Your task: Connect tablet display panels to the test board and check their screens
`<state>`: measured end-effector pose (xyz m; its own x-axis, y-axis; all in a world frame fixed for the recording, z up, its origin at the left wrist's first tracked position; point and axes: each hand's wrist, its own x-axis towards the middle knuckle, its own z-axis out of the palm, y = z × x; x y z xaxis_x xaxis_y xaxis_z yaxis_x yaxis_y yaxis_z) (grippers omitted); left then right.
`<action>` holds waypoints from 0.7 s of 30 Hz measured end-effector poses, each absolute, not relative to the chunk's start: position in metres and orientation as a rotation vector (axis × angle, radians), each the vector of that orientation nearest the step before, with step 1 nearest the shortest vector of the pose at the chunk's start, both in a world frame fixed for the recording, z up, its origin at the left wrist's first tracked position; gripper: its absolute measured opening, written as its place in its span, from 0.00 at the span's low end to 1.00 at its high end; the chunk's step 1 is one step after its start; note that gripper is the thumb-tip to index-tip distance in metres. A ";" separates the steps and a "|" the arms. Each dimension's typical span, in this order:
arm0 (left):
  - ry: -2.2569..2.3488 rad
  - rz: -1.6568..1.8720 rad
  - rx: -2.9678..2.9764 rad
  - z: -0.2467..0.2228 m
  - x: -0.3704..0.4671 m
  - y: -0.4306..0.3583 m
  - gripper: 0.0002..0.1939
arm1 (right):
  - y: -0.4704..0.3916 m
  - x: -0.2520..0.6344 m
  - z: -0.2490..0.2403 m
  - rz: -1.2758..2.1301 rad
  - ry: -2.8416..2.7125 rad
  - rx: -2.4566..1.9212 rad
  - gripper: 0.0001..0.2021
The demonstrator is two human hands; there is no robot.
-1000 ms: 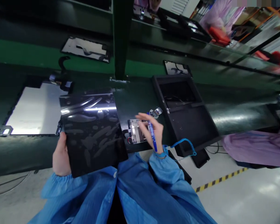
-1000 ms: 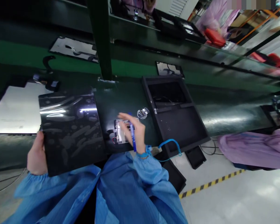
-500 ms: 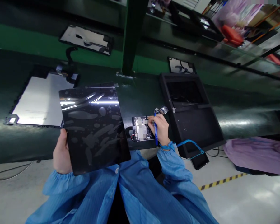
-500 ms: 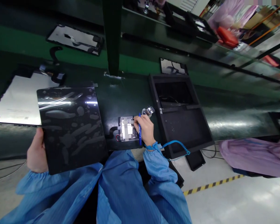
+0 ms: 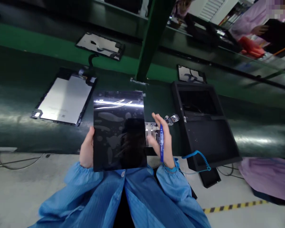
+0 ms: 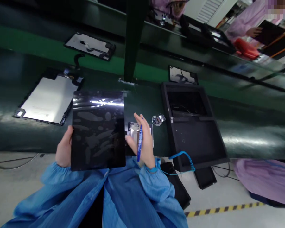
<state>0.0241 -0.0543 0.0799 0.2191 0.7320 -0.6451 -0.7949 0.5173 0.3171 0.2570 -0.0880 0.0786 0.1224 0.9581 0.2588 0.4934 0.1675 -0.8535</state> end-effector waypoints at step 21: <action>0.988 1.109 0.127 0.068 0.031 -0.066 0.23 | -0.097 0.217 0.086 0.710 -1.540 -1.513 0.46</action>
